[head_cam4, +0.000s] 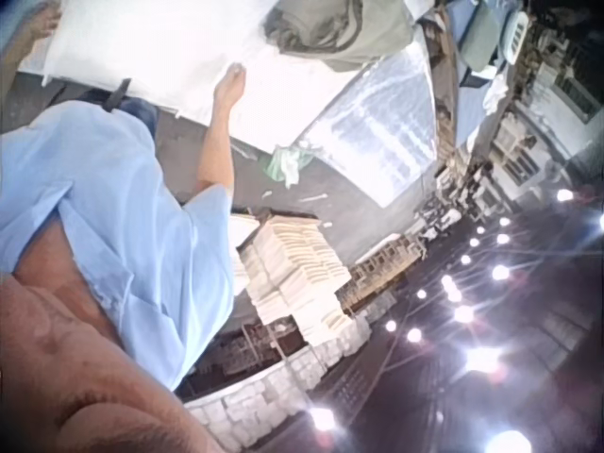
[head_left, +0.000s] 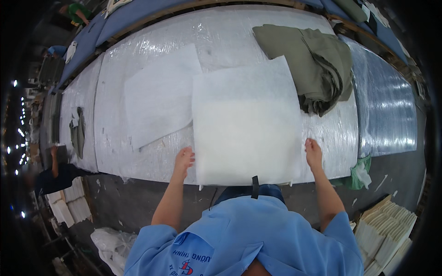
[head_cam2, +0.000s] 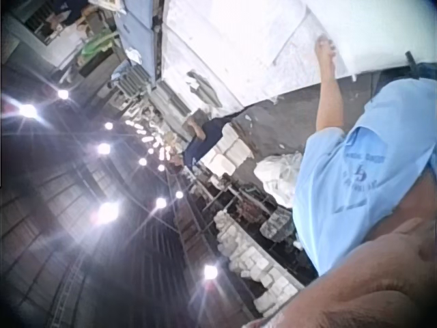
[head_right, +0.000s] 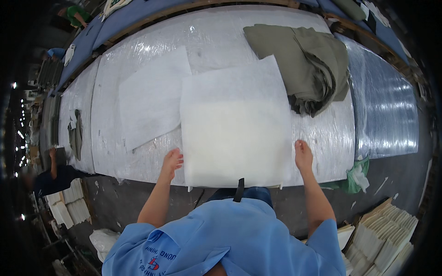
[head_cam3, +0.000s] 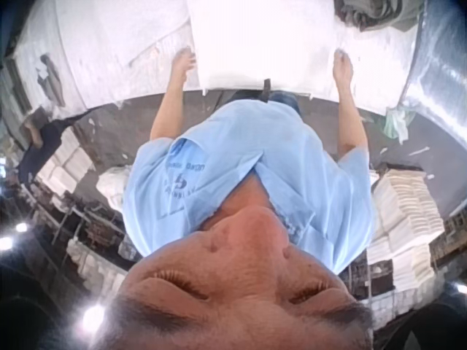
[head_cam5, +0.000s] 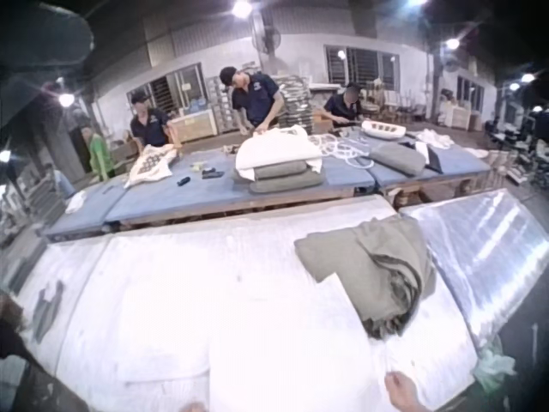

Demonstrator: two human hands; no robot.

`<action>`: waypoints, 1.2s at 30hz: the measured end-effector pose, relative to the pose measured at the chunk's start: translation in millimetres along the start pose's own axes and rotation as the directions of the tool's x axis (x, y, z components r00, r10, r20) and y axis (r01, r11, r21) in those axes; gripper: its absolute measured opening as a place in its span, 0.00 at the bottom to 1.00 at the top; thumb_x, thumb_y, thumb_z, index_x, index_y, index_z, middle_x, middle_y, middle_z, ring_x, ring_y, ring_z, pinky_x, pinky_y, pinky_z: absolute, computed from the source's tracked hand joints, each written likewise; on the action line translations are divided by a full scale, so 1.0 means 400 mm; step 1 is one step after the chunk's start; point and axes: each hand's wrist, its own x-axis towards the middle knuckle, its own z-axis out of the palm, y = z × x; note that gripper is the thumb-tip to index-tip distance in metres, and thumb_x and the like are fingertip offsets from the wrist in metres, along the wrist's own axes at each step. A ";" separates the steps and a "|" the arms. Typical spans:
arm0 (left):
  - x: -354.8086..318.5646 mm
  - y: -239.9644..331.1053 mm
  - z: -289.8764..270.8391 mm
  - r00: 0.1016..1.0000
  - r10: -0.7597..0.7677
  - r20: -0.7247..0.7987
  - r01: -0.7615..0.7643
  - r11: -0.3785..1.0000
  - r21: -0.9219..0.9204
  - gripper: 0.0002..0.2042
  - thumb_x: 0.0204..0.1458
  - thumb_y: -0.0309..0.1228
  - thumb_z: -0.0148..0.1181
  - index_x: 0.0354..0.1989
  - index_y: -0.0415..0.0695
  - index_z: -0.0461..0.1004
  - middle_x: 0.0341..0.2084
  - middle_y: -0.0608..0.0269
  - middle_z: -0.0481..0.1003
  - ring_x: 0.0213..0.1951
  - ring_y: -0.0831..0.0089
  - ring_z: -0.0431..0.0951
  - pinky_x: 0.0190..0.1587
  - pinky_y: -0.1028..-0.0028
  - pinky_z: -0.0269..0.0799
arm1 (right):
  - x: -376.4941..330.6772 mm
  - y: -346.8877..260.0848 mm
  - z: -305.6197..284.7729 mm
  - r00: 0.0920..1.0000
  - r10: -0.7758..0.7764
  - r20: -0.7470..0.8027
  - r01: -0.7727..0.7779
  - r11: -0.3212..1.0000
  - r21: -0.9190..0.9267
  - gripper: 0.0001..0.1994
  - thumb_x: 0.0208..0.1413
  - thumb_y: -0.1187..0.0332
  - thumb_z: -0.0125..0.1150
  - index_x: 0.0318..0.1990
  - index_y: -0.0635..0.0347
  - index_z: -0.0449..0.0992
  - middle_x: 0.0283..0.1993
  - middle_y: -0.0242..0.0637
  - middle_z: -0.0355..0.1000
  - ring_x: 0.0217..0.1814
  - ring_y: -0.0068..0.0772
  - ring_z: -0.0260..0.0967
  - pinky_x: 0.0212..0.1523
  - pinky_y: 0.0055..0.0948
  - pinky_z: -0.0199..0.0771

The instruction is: The person folds a green fabric item and places it on a stack. Then they pick up a white foam sheet, fold it multiple times, and roll it into a tight cylinder on the table.

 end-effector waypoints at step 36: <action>-0.006 -0.202 0.102 0.796 0.506 -0.332 -0.275 0.791 0.546 0.33 0.67 0.53 0.46 0.59 0.28 0.69 0.54 0.33 0.74 0.57 0.38 0.73 0.60 0.51 0.68 | -0.152 0.097 0.273 0.954 -0.066 -0.292 0.098 0.990 0.098 0.16 0.69 0.58 0.53 0.44 0.66 0.76 0.40 0.47 0.78 0.44 0.44 0.76 0.48 0.40 0.74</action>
